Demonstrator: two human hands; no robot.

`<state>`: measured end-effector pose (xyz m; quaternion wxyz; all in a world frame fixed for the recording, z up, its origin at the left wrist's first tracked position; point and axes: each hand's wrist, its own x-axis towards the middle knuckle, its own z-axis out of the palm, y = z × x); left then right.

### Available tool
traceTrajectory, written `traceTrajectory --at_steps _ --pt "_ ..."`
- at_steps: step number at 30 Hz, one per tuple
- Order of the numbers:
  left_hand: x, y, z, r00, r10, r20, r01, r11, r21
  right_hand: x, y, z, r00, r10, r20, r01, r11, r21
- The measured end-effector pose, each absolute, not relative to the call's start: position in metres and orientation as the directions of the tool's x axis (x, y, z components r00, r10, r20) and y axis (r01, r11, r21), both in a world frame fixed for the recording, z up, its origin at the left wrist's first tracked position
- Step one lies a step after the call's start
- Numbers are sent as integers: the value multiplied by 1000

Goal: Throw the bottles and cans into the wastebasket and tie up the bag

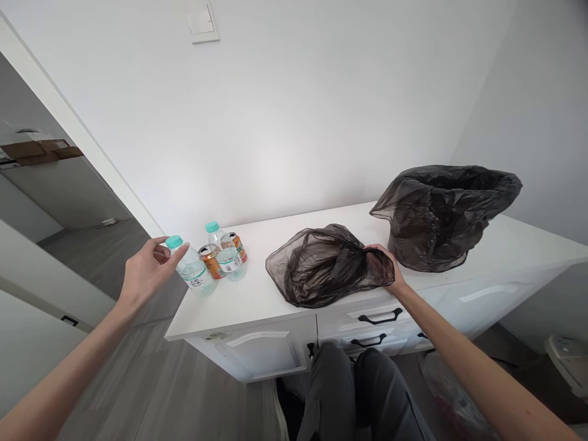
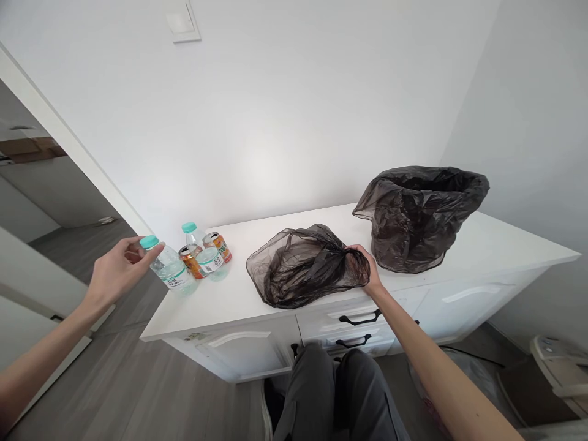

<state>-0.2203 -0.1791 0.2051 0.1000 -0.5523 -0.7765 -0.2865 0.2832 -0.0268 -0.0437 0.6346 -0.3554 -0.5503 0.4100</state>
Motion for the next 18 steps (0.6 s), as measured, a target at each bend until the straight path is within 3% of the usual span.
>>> traceTrajectory --at_steps 8,11,15,18 --pt "-217 -195 212 -403 806 433 899 258 354 282 -29 -42 81 894 441 -129 449 -884" --pt "-206 -204 218 -385 770 509 911 229 343 281 -32 -39 86 891 446 -138 454 -880" --pt "-175 -219 221 -262 675 690 965 166 204 281 -46 -37 85 897 434 -132 442 -887" --pt "-144 -226 218 40 712 701 996 -83 27 280 -67 -35 27 908 418 -108 419 -902"
